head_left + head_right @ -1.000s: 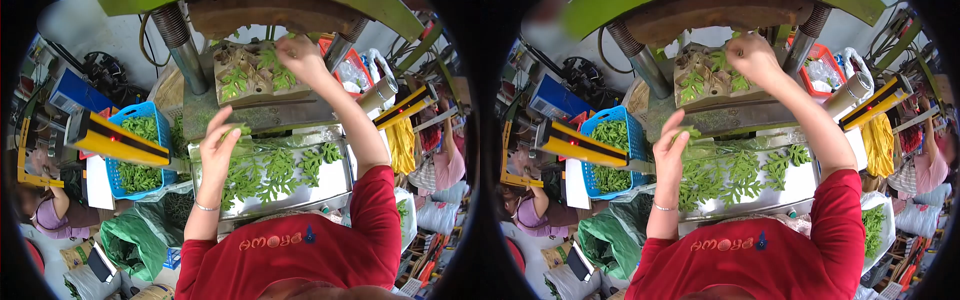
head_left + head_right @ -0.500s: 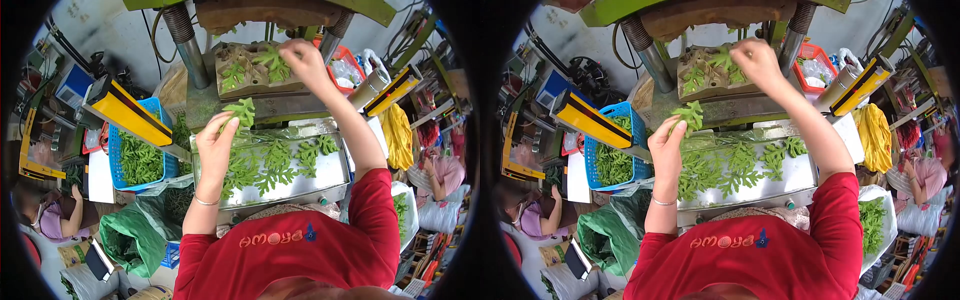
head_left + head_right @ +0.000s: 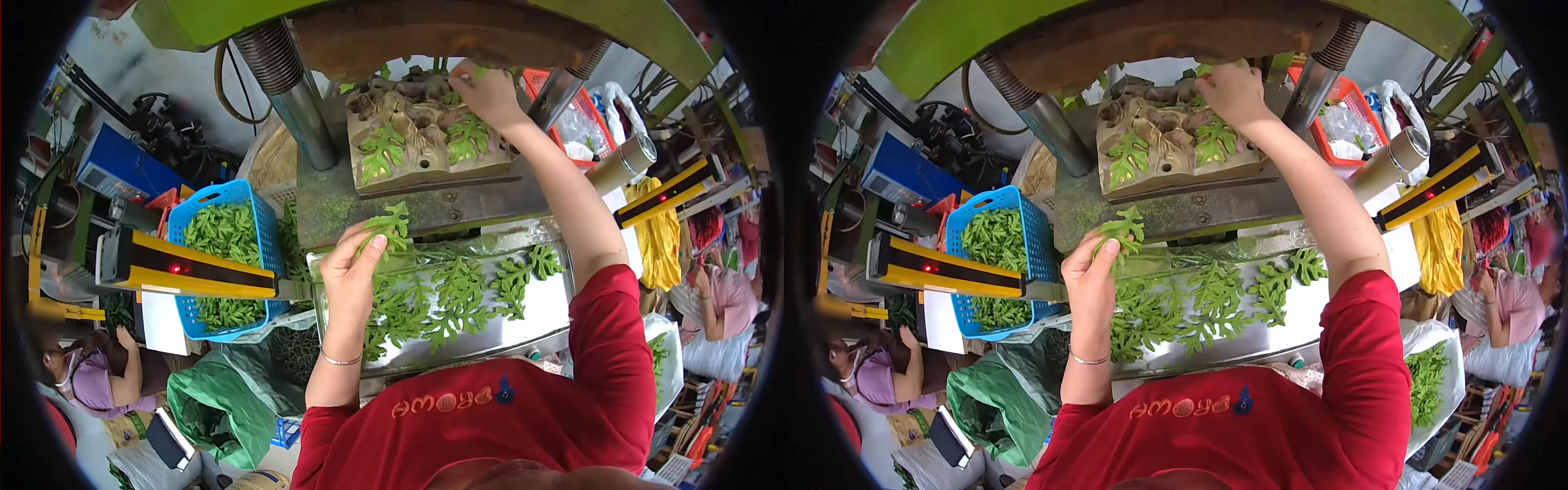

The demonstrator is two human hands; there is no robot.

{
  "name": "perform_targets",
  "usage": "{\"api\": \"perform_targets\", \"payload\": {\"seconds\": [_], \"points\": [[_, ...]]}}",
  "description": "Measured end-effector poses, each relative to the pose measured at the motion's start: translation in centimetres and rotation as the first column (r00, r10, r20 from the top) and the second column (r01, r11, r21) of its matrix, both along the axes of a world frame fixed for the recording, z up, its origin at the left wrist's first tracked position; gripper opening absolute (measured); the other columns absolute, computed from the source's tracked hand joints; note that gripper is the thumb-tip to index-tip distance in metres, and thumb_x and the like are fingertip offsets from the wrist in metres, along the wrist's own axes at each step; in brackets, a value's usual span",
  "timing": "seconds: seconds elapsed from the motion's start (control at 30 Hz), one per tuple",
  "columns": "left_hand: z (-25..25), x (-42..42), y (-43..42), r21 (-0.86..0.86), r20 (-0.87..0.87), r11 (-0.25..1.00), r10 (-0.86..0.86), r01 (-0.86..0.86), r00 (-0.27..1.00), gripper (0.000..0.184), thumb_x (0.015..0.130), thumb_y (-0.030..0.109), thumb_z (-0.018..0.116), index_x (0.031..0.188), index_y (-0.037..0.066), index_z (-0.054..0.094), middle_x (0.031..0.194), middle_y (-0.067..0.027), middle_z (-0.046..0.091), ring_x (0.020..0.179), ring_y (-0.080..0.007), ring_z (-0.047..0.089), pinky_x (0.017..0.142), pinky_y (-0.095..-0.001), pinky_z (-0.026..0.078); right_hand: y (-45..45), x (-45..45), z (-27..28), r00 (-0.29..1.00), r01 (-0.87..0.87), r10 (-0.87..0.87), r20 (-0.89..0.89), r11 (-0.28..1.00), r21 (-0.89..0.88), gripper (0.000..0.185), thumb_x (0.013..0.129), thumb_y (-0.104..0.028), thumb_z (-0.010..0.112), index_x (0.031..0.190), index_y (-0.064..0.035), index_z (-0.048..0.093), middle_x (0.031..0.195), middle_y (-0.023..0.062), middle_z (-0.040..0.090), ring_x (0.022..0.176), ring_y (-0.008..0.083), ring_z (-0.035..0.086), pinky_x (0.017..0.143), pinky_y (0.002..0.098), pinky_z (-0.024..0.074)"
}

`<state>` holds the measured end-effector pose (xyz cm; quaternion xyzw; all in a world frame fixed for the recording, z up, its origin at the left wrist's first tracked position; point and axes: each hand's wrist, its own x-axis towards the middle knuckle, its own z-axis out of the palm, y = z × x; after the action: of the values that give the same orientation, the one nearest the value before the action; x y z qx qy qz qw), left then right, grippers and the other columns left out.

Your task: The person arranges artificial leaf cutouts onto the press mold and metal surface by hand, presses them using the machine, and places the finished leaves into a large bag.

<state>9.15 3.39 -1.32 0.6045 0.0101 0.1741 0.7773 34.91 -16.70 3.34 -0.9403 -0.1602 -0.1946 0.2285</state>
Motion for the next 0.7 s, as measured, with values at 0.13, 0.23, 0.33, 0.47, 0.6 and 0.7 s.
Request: {"api": "perform_targets", "payload": {"seconds": [0.13, 0.23, 0.33, 0.47, 0.6, 0.7], "points": [[0.2, 0.0, 0.1, -0.06, -0.064, 0.998, -0.023, 0.02, 0.998, 0.013, 0.082, -0.005, 0.059, 0.093, -0.006, 0.066, 0.097, -0.0106, 0.062, 0.085, -0.0167, 0.055, 0.079, -0.0243, 0.042, -0.1, -0.9, 1.0, 0.998, -0.054, 0.061, 0.019, 0.965, -0.258, 0.017, 0.077, -0.023, 0.06, 0.077, -0.0071, 0.068, 0.077, 0.0116, 0.065, 0.078, 0.034, 0.057, 0.076, 0.0421, 0.0423], [0.3, -0.8, 0.7, 0.004, -0.024, 0.997, -0.076, 0.076, 0.997, 0.013, 0.083, -0.003, 0.059, 0.093, -0.006, 0.066, 0.097, -0.0109, 0.063, 0.084, -0.0161, 0.055, 0.077, -0.0243, 0.043, 0.3, -4.2, 1.5, 0.923, -0.143, 0.155, 0.352, 0.988, -0.058, 0.018, 0.078, -0.023, 0.062, 0.078, -0.0059, 0.068, 0.083, 0.0107, 0.065, 0.082, 0.0313, 0.057, 0.081, 0.0403, 0.0406], [0.4, -2.5, 1.2, 0.049, 0.001, 0.995, -0.084, 0.084, 0.996, 0.013, 0.083, -0.003, 0.06, 0.094, -0.006, 0.066, 0.097, -0.0113, 0.063, 0.082, -0.0155, 0.056, 0.076, -0.0236, 0.044, 0.9, -12.0, 3.8, 0.836, -0.453, 0.536, -0.118, 0.794, 0.405, 0.017, 0.08, -0.022, 0.064, 0.08, -0.0056, 0.068, 0.093, 0.0074, 0.066, 0.092, 0.0242, 0.053, 0.088, 0.0371, 0.0375], [1.6, -4.4, 0.3, 0.138, 0.089, 0.978, -0.171, 0.158, 0.981, 0.012, 0.083, -0.001, 0.063, 0.094, -0.005, 0.066, 0.096, -0.0124, 0.065, 0.078, -0.0141, 0.059, 0.072, -0.0212, 0.046, 1.2, -20.1, 4.5, 0.664, -0.715, 0.742, -0.093, 0.667, 0.212, 0.011, 0.08, -0.016, 0.066, 0.084, -0.0055, 0.067, 0.107, 0.0043, 0.063, 0.1, 0.0189, 0.049, 0.091, 0.0357, 0.0378], [3.4, -6.9, -0.4, -0.062, -0.161, 0.989, -0.142, 0.134, 0.977, 0.011, 0.085, 0.001, 0.062, 0.095, -0.004, 0.064, 0.083, -0.0116, 0.066, 0.067, -0.0146, 0.06, 0.066, -0.0211, 0.049, 1.7, -21.1, 4.9, 0.672, -0.727, 0.738, -0.06, 0.674, 0.131, 0.015, 0.082, -0.02, 0.064, 0.081, -0.0052, 0.068, 0.097, 0.0042, 0.065, 0.097, 0.0188, 0.05, 0.084, 0.0321, 0.0412], [3.5, -7.6, 1.1, -0.106, -0.136, 0.992, -0.085, 0.071, 0.987, 0.01, 0.086, 0.001, 0.061, 0.095, -0.003, 0.063, 0.08, -0.0118, 0.065, 0.064, -0.0154, 0.06, 0.063, -0.0218, 0.049, 2.3, -19.1, 6.5, 0.76, -0.628, 0.65, -0.022, 0.742, 0.232, 0.016, 0.082, -0.018, 0.062, 0.079, -0.0027, 0.067, 0.096, 0.0045, 0.066, 0.095, 0.0201, 0.051, 0.083, 0.033, 0.0416]]}}
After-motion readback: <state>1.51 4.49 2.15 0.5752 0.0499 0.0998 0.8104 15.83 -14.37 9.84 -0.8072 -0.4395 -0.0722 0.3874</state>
